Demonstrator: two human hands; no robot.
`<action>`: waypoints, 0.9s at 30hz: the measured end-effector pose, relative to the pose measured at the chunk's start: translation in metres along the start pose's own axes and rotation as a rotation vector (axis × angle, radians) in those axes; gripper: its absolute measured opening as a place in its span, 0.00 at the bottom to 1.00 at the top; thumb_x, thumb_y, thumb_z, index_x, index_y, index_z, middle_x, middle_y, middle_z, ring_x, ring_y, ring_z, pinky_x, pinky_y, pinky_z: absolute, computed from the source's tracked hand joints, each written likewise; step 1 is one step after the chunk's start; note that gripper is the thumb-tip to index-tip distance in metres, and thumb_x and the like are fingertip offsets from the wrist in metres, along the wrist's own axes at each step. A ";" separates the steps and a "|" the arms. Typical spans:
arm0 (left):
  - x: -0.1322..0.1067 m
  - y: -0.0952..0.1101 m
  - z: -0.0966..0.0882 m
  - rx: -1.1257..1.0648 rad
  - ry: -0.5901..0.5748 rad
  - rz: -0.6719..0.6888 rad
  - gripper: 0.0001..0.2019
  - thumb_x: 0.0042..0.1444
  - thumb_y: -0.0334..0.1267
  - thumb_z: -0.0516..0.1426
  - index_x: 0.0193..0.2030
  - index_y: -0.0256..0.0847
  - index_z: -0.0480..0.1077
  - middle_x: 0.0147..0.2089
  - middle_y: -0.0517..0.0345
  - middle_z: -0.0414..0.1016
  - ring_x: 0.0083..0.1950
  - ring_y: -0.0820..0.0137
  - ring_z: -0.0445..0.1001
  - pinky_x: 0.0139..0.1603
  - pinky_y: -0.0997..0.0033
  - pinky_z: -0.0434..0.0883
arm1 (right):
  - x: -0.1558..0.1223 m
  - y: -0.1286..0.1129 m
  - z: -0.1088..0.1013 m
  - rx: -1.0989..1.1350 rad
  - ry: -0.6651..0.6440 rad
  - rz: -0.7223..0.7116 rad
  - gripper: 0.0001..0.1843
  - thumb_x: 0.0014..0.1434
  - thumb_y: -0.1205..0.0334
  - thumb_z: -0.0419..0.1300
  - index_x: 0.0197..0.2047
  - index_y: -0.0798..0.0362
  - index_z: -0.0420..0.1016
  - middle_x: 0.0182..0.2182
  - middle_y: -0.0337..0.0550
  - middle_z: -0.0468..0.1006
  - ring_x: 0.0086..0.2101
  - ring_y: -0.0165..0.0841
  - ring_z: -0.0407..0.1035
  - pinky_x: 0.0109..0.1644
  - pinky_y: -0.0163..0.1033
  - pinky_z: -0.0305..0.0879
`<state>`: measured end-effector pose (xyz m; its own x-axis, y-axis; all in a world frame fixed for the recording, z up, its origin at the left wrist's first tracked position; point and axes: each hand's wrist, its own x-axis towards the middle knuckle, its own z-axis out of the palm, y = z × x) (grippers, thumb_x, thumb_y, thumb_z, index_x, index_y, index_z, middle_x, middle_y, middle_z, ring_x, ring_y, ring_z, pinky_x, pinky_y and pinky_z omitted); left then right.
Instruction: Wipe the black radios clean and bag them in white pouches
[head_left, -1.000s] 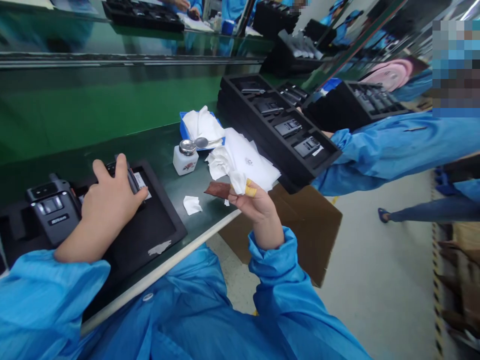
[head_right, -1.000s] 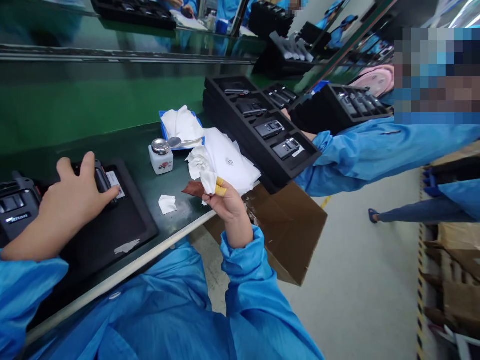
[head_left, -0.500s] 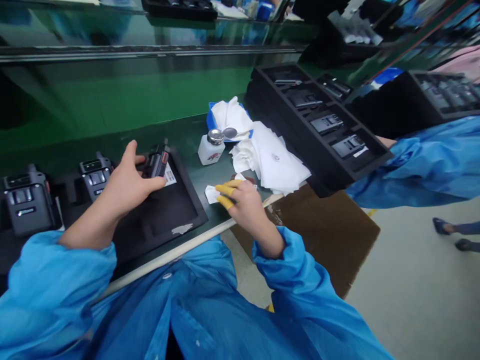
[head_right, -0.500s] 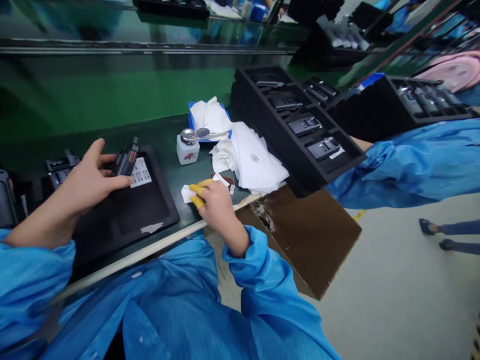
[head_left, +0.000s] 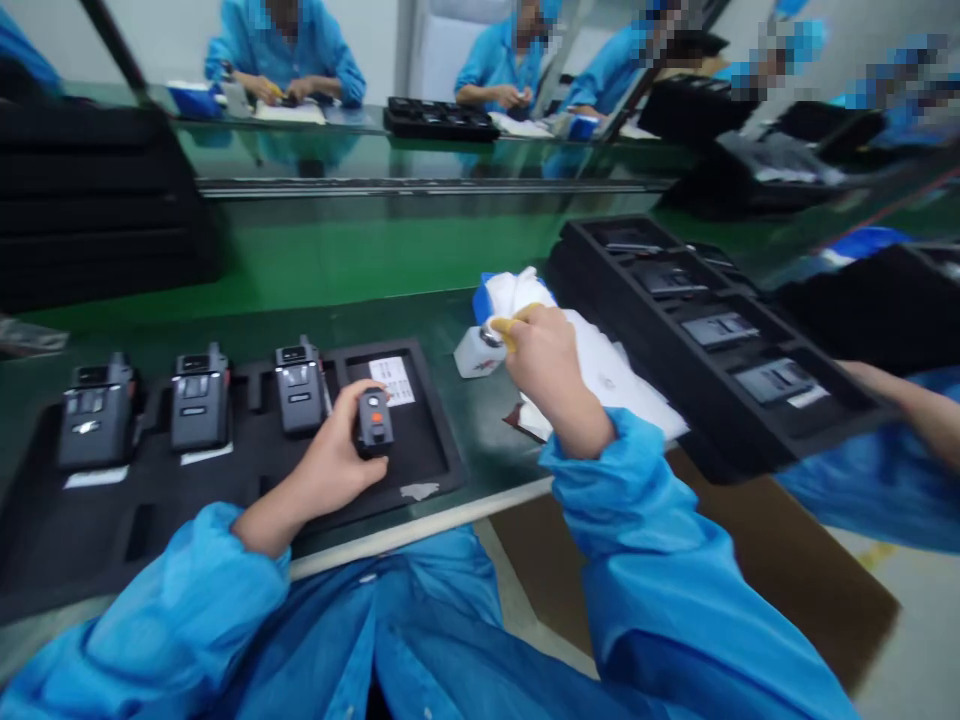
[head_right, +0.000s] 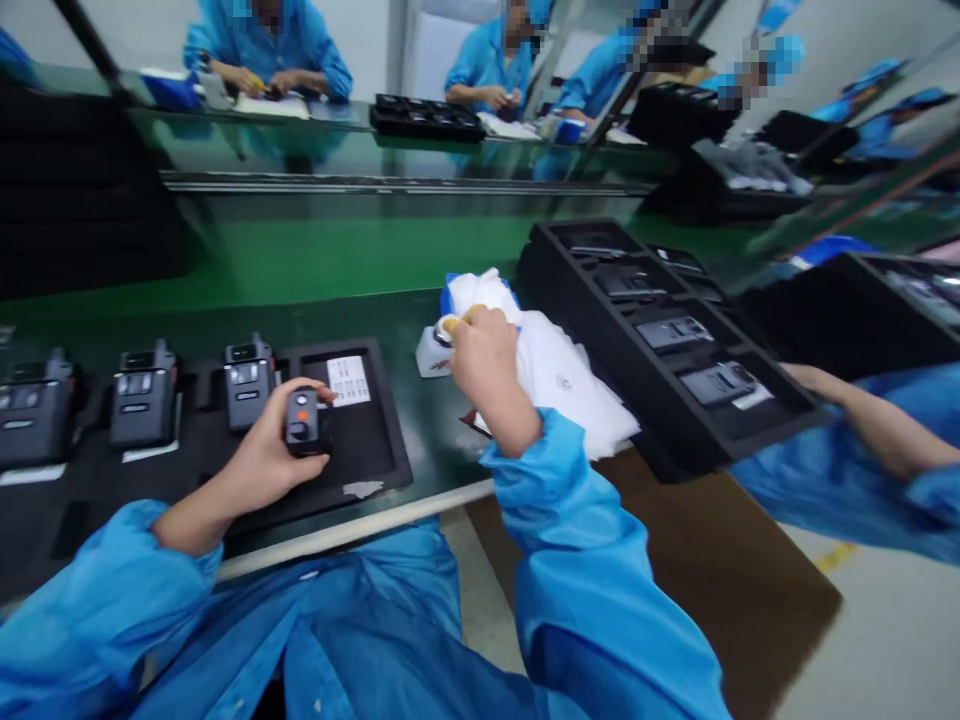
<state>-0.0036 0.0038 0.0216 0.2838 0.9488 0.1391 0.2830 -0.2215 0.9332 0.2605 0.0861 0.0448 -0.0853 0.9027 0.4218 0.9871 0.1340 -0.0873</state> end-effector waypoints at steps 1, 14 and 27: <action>-0.002 -0.001 -0.001 0.018 -0.023 0.021 0.29 0.41 0.28 0.56 0.53 0.42 0.58 0.52 0.52 0.67 0.50 0.64 0.70 0.51 0.62 0.69 | 0.002 0.002 0.004 -0.015 0.003 -0.025 0.14 0.53 0.70 0.51 0.34 0.54 0.79 0.33 0.51 0.72 0.34 0.38 0.57 0.37 0.44 0.50; -0.005 0.002 0.001 0.118 -0.027 0.212 0.23 0.45 0.32 0.61 0.49 0.43 0.60 0.46 0.55 0.68 0.49 0.64 0.70 0.51 0.62 0.69 | -0.060 -0.082 -0.036 0.254 0.393 -0.462 0.19 0.55 0.75 0.52 0.44 0.51 0.78 0.34 0.44 0.75 0.35 0.32 0.64 0.40 0.42 0.55; -0.004 -0.001 0.005 0.106 -0.027 0.249 0.26 0.41 0.31 0.63 0.48 0.44 0.60 0.45 0.56 0.69 0.46 0.64 0.70 0.46 0.63 0.70 | -0.078 -0.099 -0.032 0.225 0.468 -0.569 0.16 0.55 0.77 0.50 0.29 0.50 0.74 0.30 0.37 0.74 0.35 0.28 0.64 0.48 0.44 0.50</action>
<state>-0.0009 -0.0005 0.0183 0.3802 0.8562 0.3498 0.2952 -0.4707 0.8314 0.1737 -0.0105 0.0492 -0.4563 0.4094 0.7900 0.7527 0.6512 0.0973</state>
